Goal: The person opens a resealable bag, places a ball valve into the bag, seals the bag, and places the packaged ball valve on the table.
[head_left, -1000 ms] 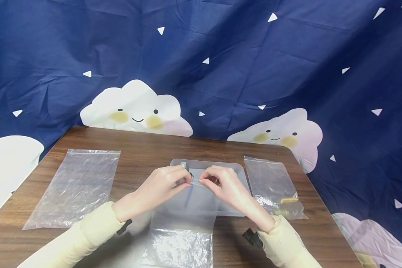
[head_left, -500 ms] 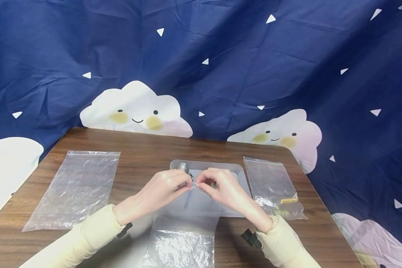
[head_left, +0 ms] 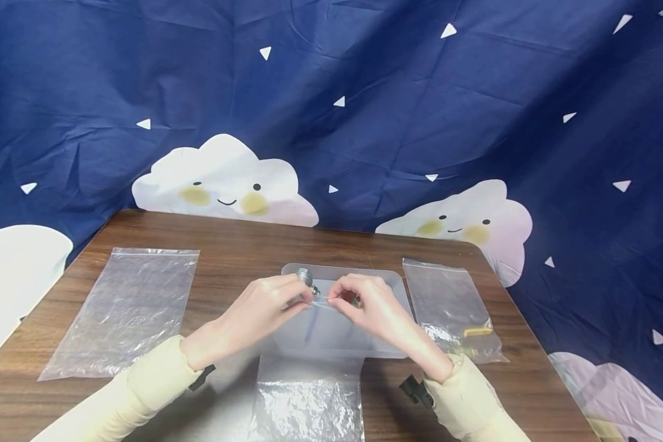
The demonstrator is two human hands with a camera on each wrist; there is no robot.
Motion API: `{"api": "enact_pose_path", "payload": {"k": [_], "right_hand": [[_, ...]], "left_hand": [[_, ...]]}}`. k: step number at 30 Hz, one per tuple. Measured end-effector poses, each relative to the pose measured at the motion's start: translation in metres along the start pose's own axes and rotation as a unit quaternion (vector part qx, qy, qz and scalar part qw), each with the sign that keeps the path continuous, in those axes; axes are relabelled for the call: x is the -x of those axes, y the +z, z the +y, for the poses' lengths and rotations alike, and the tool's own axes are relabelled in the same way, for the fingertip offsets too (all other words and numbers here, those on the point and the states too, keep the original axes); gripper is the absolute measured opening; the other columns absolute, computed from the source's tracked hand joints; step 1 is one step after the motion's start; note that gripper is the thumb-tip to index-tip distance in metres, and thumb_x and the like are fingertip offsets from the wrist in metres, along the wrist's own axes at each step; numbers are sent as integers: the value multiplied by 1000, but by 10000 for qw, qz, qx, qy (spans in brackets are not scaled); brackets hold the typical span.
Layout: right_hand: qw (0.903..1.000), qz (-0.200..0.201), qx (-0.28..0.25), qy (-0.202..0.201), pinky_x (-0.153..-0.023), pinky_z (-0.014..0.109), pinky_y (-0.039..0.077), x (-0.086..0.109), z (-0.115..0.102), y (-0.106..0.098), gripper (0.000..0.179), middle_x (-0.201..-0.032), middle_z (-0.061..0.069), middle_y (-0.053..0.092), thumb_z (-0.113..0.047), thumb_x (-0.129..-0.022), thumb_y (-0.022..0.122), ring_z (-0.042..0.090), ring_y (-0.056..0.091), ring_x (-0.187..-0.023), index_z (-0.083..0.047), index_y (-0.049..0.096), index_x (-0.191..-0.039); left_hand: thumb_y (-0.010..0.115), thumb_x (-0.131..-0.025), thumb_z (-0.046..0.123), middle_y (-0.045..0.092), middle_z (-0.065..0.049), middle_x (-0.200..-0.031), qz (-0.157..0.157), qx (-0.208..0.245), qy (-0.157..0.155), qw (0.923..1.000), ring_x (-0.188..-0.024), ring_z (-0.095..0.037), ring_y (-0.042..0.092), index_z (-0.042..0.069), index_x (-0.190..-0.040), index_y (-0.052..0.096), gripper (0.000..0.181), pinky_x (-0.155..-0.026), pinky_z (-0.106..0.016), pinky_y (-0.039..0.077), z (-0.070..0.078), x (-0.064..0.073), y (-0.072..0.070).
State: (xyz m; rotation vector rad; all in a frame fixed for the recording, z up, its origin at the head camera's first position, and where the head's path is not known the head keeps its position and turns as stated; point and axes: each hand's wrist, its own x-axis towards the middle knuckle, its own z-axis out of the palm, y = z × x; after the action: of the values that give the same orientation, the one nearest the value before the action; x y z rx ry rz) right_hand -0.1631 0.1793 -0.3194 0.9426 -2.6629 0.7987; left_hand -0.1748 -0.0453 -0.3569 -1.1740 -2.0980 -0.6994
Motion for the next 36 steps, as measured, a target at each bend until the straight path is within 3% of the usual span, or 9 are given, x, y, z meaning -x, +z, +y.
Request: {"api": "enact_pose_path", "payload": {"k": [8,14,19,26,32,36], "right_hand": [[9978,-219,-446,-430,-70,23,58,-2,-2,5,5,-85,-1,71,-7,-87,73,6,64,-77,-11,72,-90],[9987,-19,-349,-380,-66,19,55,-4,0,8,6,-80,-3,70,-7,-87,73,1,60,-73,-13,72,-85],[9997,47,-76,-212,-64,22,56,-4,0,5,5,-80,-4,71,-10,-88,73,1,59,-71,-13,71,-84],[9999,-26,80,-57,-68,25,57,-1,2,1,7,-82,-5,70,-9,-86,73,3,62,-75,-15,71,-85],[9986,-135,-284,-418,-68,20,56,-4,-4,5,5,-85,-1,71,-8,-86,74,8,64,-75,-10,72,-91],[9988,-47,-352,-332,-65,17,54,-7,-5,8,4,-80,-1,71,-10,-86,74,4,61,-73,-11,72,-84]], "left_hand": [[80,-77,6,67,8,-78,136,85,413,9990,-71,-2,62,14,-83,67,17,-68,-13,53,-3,2,3],[82,-76,10,70,9,-81,183,227,583,9979,-76,-2,66,16,-82,69,15,-75,-13,55,-2,2,1],[82,-78,14,71,9,-83,80,307,437,9985,-80,-3,68,16,-84,68,15,-75,-13,55,-1,2,-1],[82,-78,7,70,7,-80,-71,453,-353,9983,-74,-3,66,13,-86,69,16,-70,-15,56,-9,3,-10],[80,-79,6,69,7,-79,-49,499,-74,9987,-74,-3,65,14,-86,68,16,-70,-13,55,-9,4,-8],[76,-86,10,69,8,-80,52,575,154,9982,-73,-2,64,14,-86,68,9,-71,-11,53,-8,5,-6]]}}
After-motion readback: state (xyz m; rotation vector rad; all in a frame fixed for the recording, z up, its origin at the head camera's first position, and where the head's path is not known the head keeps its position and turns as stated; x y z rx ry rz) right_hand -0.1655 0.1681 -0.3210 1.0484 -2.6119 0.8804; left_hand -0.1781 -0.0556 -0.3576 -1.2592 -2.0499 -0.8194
